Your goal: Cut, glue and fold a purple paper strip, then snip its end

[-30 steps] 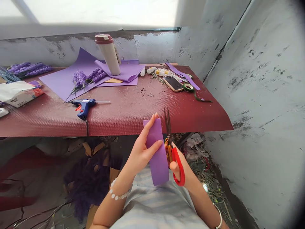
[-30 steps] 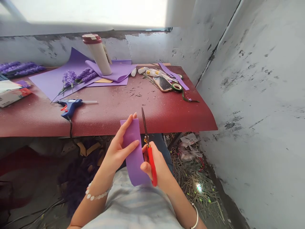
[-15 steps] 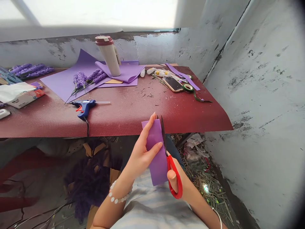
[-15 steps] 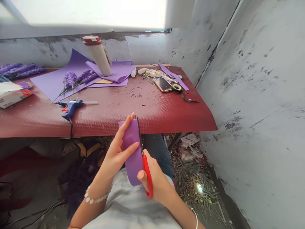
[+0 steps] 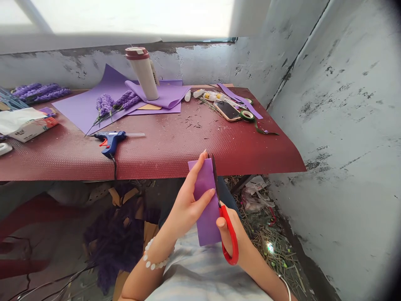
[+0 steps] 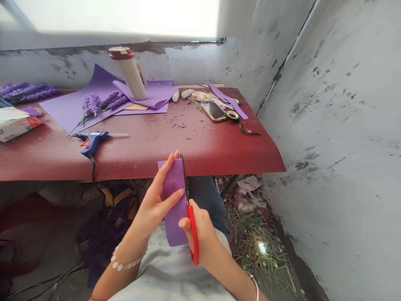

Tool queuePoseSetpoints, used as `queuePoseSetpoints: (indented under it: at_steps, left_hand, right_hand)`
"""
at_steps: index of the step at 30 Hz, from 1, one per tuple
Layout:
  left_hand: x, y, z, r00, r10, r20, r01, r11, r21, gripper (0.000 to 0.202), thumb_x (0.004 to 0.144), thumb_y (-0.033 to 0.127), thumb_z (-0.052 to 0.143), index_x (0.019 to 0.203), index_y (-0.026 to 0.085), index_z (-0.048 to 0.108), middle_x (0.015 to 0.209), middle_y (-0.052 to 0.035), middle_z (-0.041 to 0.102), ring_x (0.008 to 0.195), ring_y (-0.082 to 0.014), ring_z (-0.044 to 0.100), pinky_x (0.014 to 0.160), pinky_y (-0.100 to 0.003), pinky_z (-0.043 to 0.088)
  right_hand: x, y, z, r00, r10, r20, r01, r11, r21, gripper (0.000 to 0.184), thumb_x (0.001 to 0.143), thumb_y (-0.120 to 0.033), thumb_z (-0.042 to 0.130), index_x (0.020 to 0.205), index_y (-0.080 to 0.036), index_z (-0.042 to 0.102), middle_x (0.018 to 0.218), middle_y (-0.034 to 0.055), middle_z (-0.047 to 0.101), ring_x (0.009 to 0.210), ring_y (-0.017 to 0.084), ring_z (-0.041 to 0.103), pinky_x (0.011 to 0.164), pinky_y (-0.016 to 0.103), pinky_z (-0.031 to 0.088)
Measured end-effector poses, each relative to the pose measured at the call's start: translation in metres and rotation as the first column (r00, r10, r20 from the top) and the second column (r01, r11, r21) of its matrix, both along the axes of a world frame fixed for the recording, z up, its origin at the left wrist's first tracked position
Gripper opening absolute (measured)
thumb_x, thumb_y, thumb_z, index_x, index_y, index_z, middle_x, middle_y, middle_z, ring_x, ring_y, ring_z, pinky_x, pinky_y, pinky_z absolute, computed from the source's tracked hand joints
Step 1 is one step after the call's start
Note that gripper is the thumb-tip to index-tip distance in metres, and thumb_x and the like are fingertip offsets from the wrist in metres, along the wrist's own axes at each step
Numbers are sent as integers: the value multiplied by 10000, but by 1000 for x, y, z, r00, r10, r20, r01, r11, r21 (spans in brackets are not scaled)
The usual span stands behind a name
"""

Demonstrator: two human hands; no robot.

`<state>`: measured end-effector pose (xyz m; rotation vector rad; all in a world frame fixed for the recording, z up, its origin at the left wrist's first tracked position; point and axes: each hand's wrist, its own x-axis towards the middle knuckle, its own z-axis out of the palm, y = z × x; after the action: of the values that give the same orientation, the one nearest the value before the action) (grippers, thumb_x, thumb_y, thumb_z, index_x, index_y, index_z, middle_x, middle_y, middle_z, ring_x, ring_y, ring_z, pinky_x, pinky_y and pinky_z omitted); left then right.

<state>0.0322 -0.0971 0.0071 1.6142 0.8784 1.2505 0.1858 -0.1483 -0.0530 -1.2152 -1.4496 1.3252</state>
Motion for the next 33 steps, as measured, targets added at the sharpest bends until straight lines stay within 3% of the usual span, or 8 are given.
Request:
queuePoseSetpoints:
  at_steps: [5, 12, 19, 23, 25, 29, 31, 33]
  left_hand:
    - [1, 0, 1, 1000, 6, -7, -6, 1000, 12, 768, 993, 152, 627, 1643, 407, 306, 1746, 44, 294, 1632, -211, 213, 1354, -400, 186]
    - [0, 0, 1, 1000, -7, 3, 7, 1000, 17, 778, 992, 146, 640, 1630, 449, 313, 1739, 76, 305, 1628, -175, 219, 1347, -345, 187]
    - [0, 1, 0, 1000, -16, 16, 16, 1000, -13, 769, 994, 161, 642, 1632, 440, 315, 1741, 64, 302, 1630, -197, 219, 1352, -374, 183]
    - [-2, 2, -2, 999, -24, 37, 25, 999, -36, 752, 991, 205, 663, 1630, 423, 331, 1742, 46, 306, 1631, -222, 220, 1353, -407, 188]
    - [-3, 4, -4, 998, -20, 55, 22, 999, -41, 744, 987, 225, 677, 1624, 421, 346, 1741, 41, 310, 1633, -227, 220, 1352, -411, 192]
    - [-3, 10, -6, 994, -11, 109, 19, 997, -72, 739, 964, 263, 721, 1601, 432, 387, 1721, 27, 364, 1619, -250, 273, 1334, -422, 247]
    - [-2, 13, -9, 984, -2, 175, 20, 995, -102, 747, 963, 291, 726, 1605, 436, 374, 1684, -2, 435, 1545, -258, 422, 1262, -411, 387]
    - [-2, 16, -14, 966, 16, 258, 16, 992, -123, 746, 967, 316, 719, 1607, 443, 358, 1625, -33, 508, 1327, -224, 630, 1086, -355, 549]
  right_hand:
    - [-2, -1, 2, 998, 12, -57, -15, 998, -55, 723, 808, -954, 409, 788, -236, 492, 599, -44, 412, 528, 121, 271, 439, 294, 250]
    - [0, -3, 3, 999, -7, -47, 4, 998, -64, 695, 828, -931, 438, 764, -241, 489, 558, -55, 410, 497, 110, 291, 425, 270, 250]
    - [-7, -2, 15, 995, -42, -88, 30, 991, -127, 728, 767, -966, 479, 681, -248, 396, 554, -62, 380, 469, 89, 258, 401, 265, 239]
    - [-8, 1, 18, 979, -130, -154, 110, 984, -137, 702, 791, -928, 517, 719, -231, 490, 582, -50, 419, 497, 102, 308, 429, 262, 292]
    - [-7, 4, 19, 968, -186, -171, 167, 979, -119, 631, 777, -843, 646, 732, -225, 527, 622, -37, 461, 544, 117, 360, 476, 266, 340]
    - [-5, 13, 22, 955, -247, -166, 228, 966, -125, 489, 647, -487, 876, 640, -238, 455, 638, -38, 489, 596, 135, 438, 559, 284, 414]
    - [-5, 18, 25, 936, -322, -144, 314, 946, -80, 468, 624, -397, 857, 610, -244, 416, 639, -34, 501, 627, 150, 480, 610, 303, 440]
    - [-3, 22, 28, 918, -374, -129, 372, 927, -45, 451, 623, -379, 840, 606, -248, 408, 646, -30, 517, 650, 164, 507, 645, 322, 453]
